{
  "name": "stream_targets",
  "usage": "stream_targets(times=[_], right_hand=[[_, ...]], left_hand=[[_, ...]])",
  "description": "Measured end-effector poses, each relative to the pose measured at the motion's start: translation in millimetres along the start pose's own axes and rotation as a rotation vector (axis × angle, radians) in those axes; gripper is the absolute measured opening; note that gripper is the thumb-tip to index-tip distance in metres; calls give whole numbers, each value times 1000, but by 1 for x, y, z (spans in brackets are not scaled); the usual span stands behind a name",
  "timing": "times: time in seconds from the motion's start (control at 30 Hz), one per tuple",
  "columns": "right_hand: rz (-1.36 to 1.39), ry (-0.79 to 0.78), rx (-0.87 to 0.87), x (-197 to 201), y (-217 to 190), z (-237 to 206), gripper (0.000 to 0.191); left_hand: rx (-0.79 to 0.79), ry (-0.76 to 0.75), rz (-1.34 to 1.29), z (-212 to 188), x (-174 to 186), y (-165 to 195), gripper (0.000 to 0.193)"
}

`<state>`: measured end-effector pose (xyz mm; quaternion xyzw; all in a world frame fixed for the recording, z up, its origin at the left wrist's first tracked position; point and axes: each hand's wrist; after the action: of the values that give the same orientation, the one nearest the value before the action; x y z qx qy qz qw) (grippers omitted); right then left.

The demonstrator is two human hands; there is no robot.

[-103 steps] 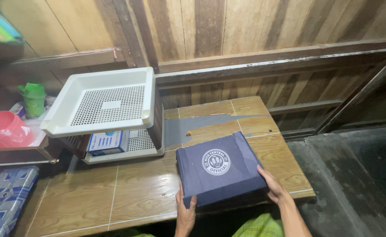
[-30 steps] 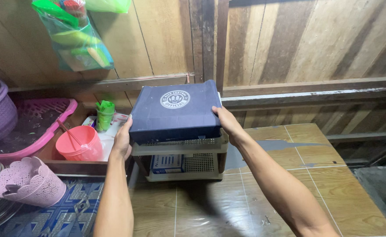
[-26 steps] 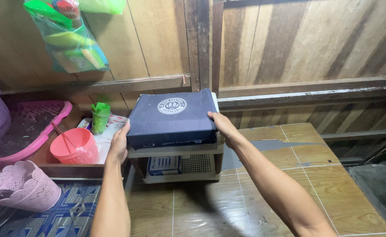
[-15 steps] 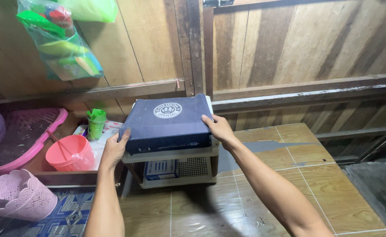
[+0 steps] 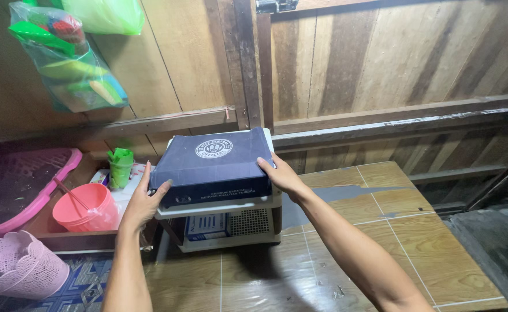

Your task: The person packs notebooks, a small boxed LED lamp, and a round LED light into a dark blue storage box on a small table. They open and close the box lid several times while arranging the items, then place the closed box on top of a plastic drawer unit.

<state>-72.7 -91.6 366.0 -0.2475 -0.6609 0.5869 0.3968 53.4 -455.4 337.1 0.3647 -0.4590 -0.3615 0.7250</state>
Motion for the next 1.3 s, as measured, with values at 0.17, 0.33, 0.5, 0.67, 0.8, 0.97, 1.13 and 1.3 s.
stream_targets(times=[0.17,0.33,0.5,0.67,0.8,0.97,1.13,1.3], right_hand=[[96,-15,-74,-7,5,8,60],[190,8,72,-11,18,12,59],[53,71,59,-16,20,11,60],[-487,267,-142,-21,29,9,67],[-260,365,8,-22,56,9,82],[114,257,47,-24,80,18,86],[190,318,6,-29,84,24,82],[246,328,35,-11,94,21,80]], left_hand=[[-15,-44,-151,-3,-3,5,82],[-170,6,-199,-1,-14,0,77],[-79,-10,-114,-7,-17,-8,81],[64,118,427,-12,-11,-21,86],[178,160,48,-19,-11,-40,83],[297,189,-330,-20,-22,-53,71],[344,236,-415,-22,-30,-48,74],[278,218,-377,-22,-47,-43,76]])
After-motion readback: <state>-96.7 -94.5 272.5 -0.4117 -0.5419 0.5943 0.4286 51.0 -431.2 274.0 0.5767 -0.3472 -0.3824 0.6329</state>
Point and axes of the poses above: each hand's wrist, its own z-axis towards the middle knuckle, its own x-axis out of the back of the hand, y = z × x, and after that the axes turned 10 degrees about -y, right-handed
